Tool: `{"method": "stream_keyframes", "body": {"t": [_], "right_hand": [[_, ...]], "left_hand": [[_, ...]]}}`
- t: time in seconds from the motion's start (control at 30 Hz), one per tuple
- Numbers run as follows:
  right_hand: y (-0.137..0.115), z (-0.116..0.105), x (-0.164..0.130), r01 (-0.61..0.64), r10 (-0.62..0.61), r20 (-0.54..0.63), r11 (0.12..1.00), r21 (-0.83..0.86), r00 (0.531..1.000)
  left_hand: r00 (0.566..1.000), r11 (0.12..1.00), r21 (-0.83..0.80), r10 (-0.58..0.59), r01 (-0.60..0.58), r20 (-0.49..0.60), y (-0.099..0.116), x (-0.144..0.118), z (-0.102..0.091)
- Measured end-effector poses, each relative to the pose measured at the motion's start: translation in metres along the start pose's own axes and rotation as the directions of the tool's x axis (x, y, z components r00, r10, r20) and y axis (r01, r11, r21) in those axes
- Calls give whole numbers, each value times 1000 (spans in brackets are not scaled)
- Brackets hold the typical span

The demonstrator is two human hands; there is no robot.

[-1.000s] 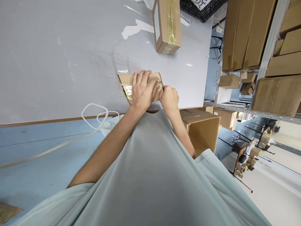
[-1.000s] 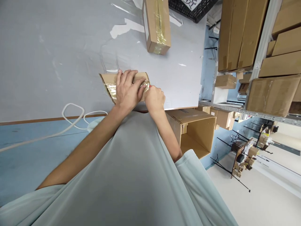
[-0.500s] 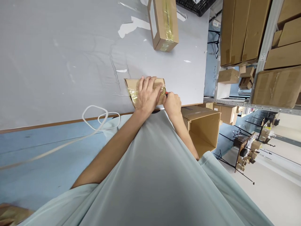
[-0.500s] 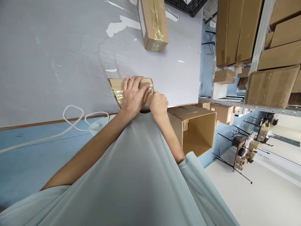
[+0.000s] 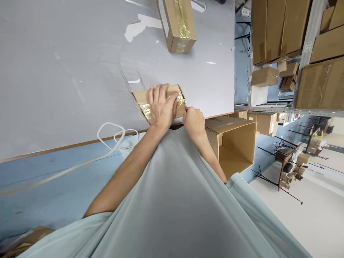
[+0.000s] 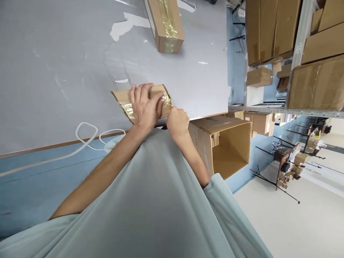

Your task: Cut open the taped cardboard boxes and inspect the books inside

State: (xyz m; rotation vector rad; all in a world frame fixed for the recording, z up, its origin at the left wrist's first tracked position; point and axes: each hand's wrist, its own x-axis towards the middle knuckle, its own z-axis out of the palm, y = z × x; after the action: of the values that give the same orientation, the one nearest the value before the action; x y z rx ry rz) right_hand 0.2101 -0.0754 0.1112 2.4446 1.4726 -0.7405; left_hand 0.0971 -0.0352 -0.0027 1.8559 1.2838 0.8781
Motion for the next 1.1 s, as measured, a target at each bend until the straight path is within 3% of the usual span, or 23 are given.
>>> {"method": "stream_keyframes", "body": {"t": [0.17,0.27,0.4,0.47,0.57,0.7,0.83,0.97,1.1], "right_hand": [[7,-3,-3,-59,60,73,998,-21,996],[16,-9,-11,18,-18,73,1000,13,997],[43,-7,-20,133,-125,-54,968,212,991],[58,7,-2,144,-101,-130,915,377,986],[68,44,54,74,-37,-71,774,629,997],[44,92,118,-40,-82,122,651,758,989],[13,105,124,89,-253,112,664,742,961],[10,91,109,233,-335,11,678,697,942],[26,71,107,335,-315,-148,705,625,938]], "left_hand": [[998,999,-40,-30,33,52,-1,0,-1],[998,999,15,-46,45,52,-2,3,-9],[996,987,152,-63,53,56,-6,3,-33],[997,979,197,-66,59,29,-11,-4,-47],[997,969,235,-77,81,-27,-28,-21,-72],[987,951,271,-124,149,-105,-55,-52,-111],[941,935,231,-204,269,-268,-62,-85,-140],[872,917,130,-305,378,-382,-61,-103,-143],[871,934,-71,-353,351,-342,-87,-87,-122]]}}
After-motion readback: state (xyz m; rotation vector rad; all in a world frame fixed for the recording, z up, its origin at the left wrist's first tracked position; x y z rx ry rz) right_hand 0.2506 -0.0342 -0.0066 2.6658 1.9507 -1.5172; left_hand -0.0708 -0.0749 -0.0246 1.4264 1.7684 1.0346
